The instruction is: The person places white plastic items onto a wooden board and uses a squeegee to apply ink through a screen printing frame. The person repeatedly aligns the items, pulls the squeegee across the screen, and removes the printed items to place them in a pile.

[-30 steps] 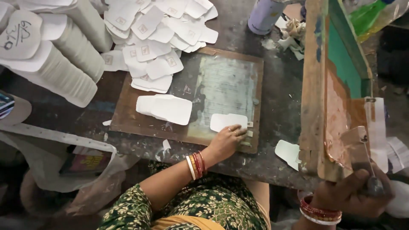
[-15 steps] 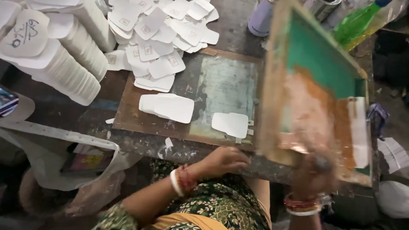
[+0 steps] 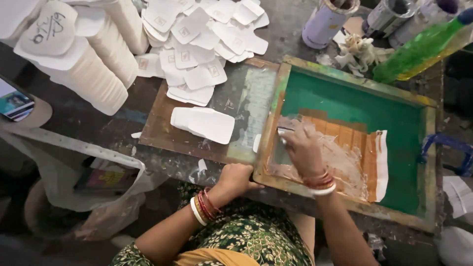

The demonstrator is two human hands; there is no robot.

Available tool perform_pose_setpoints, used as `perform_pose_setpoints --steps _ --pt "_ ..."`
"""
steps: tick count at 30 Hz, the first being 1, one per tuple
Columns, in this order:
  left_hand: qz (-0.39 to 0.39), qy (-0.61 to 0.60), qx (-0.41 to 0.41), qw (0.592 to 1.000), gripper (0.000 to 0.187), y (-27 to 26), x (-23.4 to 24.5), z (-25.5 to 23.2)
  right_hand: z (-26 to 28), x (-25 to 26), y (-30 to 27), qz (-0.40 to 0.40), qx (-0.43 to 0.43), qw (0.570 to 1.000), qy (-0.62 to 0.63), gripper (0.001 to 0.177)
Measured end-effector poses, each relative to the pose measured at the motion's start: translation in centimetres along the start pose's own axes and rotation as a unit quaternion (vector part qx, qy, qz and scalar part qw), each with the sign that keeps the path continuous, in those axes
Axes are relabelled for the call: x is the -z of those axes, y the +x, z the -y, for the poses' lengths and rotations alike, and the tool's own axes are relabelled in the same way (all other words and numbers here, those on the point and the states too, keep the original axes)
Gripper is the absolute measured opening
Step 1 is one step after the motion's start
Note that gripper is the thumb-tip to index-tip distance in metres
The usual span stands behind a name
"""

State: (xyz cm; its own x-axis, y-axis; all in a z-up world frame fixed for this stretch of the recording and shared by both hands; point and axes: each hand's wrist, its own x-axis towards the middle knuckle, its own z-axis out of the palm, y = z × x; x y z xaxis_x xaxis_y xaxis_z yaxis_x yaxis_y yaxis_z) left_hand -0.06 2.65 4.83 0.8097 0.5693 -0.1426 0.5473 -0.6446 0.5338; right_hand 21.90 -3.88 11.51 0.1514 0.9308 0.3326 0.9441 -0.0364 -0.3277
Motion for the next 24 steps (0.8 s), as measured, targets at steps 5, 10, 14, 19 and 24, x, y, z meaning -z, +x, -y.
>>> perform_pose_setpoints --steps 5,10,14,19,24 --pt "-0.012 -0.010 0.032 0.999 0.060 -0.3 0.3 -0.4 4.2 0.4 -7.7 0.002 -0.003 1.000 0.022 0.035" --pt "-0.056 -0.137 0.021 0.989 0.049 -0.5 -0.3 -0.1 5.4 2.5 -9.6 -0.016 -0.016 0.998 0.051 0.040" --pt "0.048 -0.437 -0.110 0.892 0.040 -1.2 5.5 -3.7 2.2 4.8 -11.2 -0.249 -0.005 0.968 0.014 0.018" --pt "-0.136 -0.193 -0.196 0.952 0.049 5.1 4.1 -1.7 -1.2 9.0 -14.4 -0.318 -0.006 0.948 -0.028 0.021" --pt "-0.147 0.092 -0.118 0.978 0.030 12.0 -2.1 2.0 -6.7 14.0 -19.3 -0.335 0.005 0.942 -0.014 0.022"
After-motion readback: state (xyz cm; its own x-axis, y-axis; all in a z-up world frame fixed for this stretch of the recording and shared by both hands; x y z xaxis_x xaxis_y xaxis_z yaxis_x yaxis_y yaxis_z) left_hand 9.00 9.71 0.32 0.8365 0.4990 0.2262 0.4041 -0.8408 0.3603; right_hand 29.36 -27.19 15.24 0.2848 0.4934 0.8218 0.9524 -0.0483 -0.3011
